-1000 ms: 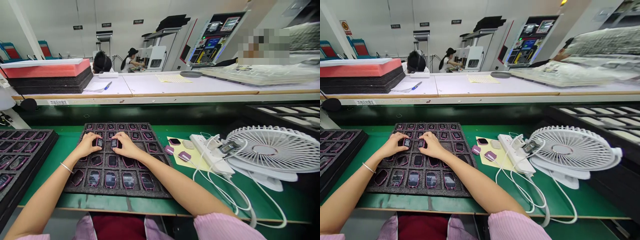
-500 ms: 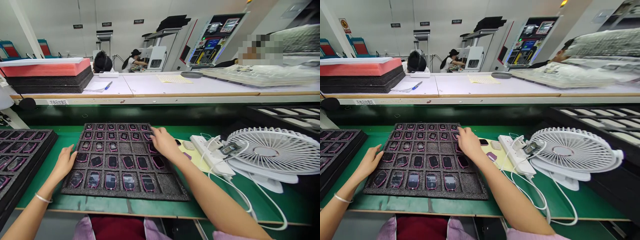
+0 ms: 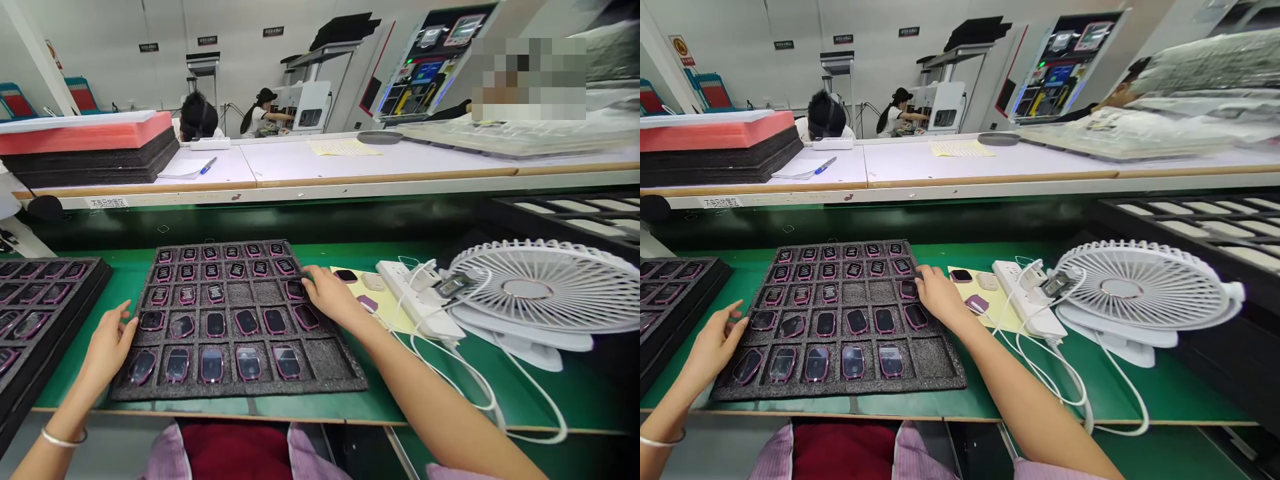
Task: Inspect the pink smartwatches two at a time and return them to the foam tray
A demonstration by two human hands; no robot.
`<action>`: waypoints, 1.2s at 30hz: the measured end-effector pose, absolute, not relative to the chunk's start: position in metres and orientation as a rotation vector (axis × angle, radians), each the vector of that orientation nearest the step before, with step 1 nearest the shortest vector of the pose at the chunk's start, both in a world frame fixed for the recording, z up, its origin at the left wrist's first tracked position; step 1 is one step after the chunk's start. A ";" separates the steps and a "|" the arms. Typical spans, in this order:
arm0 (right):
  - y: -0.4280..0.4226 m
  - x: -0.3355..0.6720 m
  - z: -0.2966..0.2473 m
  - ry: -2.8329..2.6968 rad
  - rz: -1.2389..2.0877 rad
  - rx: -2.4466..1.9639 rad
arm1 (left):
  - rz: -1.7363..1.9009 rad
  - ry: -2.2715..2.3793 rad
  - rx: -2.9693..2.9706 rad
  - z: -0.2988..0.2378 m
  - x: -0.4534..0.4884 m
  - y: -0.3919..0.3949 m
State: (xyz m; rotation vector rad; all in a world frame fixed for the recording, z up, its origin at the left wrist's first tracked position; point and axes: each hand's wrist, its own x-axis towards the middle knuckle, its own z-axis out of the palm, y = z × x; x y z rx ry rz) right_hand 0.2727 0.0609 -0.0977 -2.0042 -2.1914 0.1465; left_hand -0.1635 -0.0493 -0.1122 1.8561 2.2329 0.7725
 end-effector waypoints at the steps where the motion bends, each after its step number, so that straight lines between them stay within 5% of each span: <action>1: 0.060 0.271 -0.097 -2.219 0.093 -2.005 | 0.712 2.242 1.915 -0.107 -0.159 -0.052; 8: 0.059 0.266 -0.105 -2.363 -0.055 -1.922 | 0.201 2.418 2.070 -0.094 -0.134 -0.046; 14: 0.064 0.268 -0.118 -2.164 0.403 -1.671 | 0.580 2.281 1.967 -0.101 -0.136 -0.039; 21: 0.058 0.263 -0.108 -2.131 0.443 -1.677 | 0.778 2.146 1.783 -0.096 -0.116 -0.032; 29: 0.050 0.214 -0.071 -1.320 1.640 -0.895 | 1.048 1.474 1.513 -0.047 -0.082 -0.011; 36: 0.056 0.163 -0.044 -1.152 1.781 -0.620 | 0.815 1.251 1.749 -0.027 -0.034 0.020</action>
